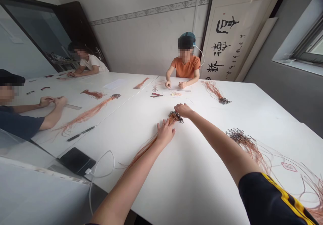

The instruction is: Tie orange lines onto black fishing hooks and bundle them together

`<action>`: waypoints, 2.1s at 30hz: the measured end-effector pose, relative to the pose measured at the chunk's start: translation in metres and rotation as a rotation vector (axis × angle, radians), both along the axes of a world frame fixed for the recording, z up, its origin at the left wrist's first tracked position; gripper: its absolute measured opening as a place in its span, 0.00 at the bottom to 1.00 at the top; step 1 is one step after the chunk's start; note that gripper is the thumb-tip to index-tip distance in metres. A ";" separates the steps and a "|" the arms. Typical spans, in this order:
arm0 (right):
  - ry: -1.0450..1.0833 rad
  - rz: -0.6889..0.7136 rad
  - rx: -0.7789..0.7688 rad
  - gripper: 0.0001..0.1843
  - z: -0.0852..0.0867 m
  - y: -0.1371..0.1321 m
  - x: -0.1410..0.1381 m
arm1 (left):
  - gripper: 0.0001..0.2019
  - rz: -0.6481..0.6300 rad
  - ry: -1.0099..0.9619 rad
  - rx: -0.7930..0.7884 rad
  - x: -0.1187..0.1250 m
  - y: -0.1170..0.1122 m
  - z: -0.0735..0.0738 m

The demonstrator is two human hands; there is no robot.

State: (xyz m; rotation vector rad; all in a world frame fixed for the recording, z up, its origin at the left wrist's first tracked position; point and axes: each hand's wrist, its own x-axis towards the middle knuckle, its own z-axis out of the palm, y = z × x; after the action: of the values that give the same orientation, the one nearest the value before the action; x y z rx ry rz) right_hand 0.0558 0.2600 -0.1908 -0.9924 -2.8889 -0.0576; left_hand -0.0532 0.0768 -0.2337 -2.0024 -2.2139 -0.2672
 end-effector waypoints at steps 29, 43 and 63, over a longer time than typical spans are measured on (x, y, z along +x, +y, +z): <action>0.330 -0.118 0.003 0.20 -0.069 -0.086 0.074 | 0.25 -0.006 -0.007 -0.063 -0.003 0.013 -0.005; 0.318 -0.169 -0.015 0.18 -0.062 -0.074 0.056 | 0.24 -0.010 0.025 0.073 -0.002 0.011 -0.010; 0.408 -0.140 -0.049 0.16 -0.066 -0.057 0.056 | 0.21 -0.048 0.047 0.119 0.003 0.001 -0.004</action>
State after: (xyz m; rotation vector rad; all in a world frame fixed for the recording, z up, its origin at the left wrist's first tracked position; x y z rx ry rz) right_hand 0.1113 0.2032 -0.2565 -1.0685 -2.4604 0.1856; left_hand -0.0499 0.0775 -0.2372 -1.9797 -2.0725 -0.3449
